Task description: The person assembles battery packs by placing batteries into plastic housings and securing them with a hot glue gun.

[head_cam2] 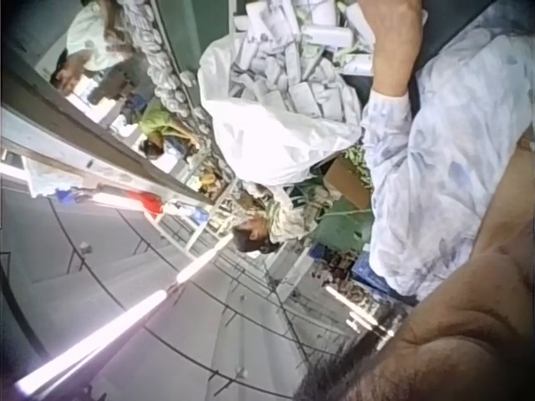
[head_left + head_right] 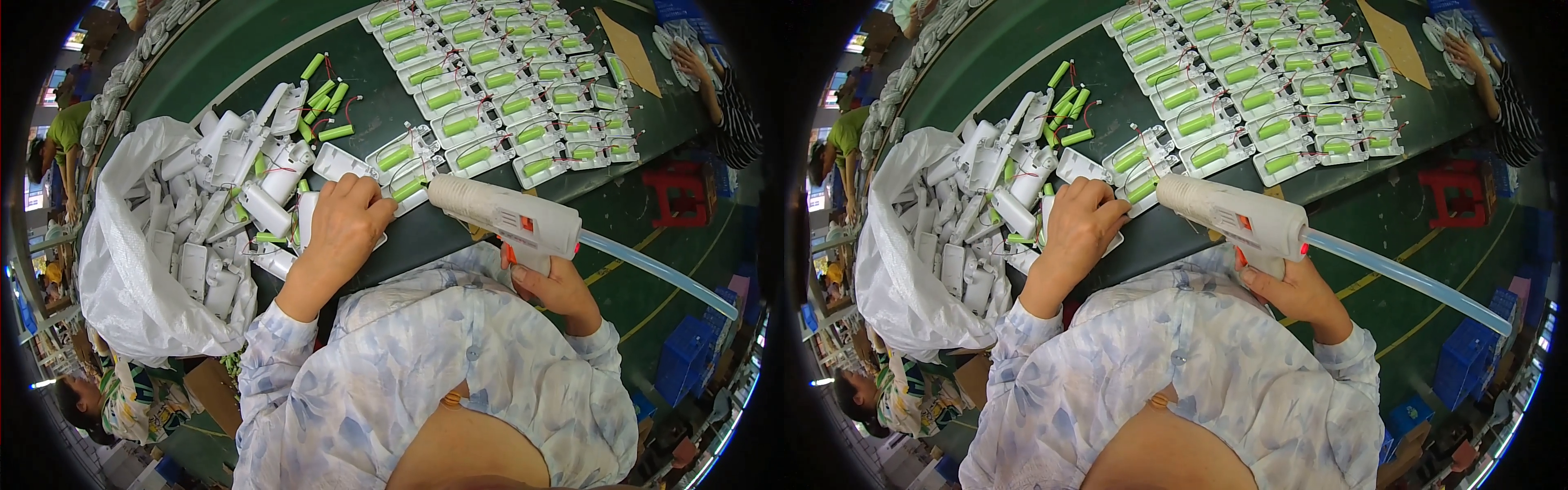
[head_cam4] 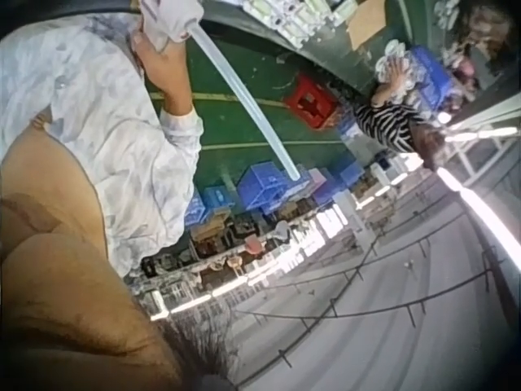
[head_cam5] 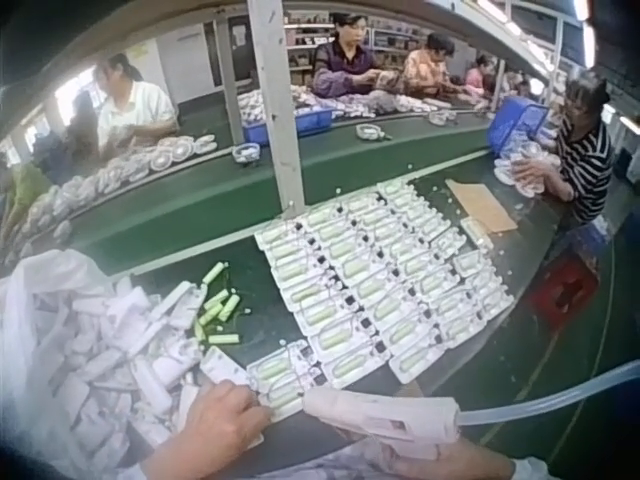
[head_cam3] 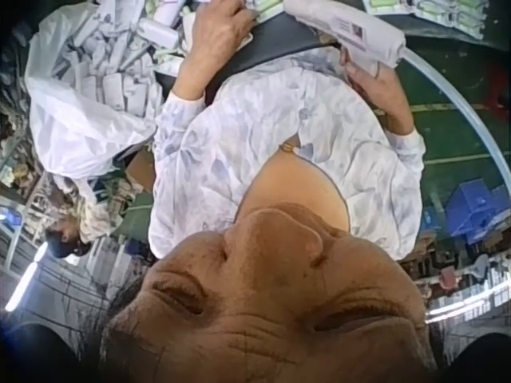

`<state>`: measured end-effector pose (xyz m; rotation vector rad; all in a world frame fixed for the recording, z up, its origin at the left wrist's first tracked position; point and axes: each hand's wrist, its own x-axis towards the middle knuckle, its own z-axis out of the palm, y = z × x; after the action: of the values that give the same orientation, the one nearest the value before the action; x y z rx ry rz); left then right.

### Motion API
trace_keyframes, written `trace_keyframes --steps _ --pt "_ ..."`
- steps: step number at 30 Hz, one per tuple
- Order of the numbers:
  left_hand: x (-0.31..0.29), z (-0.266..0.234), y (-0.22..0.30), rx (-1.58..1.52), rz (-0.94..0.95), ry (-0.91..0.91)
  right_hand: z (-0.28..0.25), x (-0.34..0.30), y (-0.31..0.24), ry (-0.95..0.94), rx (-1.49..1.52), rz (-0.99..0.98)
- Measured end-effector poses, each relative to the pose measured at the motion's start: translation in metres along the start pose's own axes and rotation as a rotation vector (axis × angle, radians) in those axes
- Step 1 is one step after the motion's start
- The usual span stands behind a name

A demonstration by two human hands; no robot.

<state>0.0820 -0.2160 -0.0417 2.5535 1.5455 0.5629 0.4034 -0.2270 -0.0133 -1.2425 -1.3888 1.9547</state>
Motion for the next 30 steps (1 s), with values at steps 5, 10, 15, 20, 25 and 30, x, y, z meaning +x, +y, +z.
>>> trace_keyframes --steps 5,10,15,20,25,30 --pt "0.0 -0.001 -0.001 -0.008 0.022 0.03 -0.001 -0.001 0.001 0.01 -0.041 0.0" --pt "0.003 -0.002 0.0 0.03 0.046 -0.008 -0.005 -0.001 0.005 -0.002 -0.037 -0.015" --pt "0.005 -0.004 0.003 0.093 0.058 0.002 -0.006 0.009 0.019 -0.117 -0.033 -0.174" --pt "0.007 -0.004 0.005 0.176 0.096 -0.007 -0.01 0.009 0.013 -0.144 0.035 -0.106" --pt "0.018 -0.01 0.007 0.245 0.12 -0.088 -0.013 0.013 0.019 -0.163 0.166 -0.048" --pt "0.023 -0.008 -0.014 0.118 0.185 -0.087 -0.027 0.006 0.022 -0.174 0.216 -0.035"
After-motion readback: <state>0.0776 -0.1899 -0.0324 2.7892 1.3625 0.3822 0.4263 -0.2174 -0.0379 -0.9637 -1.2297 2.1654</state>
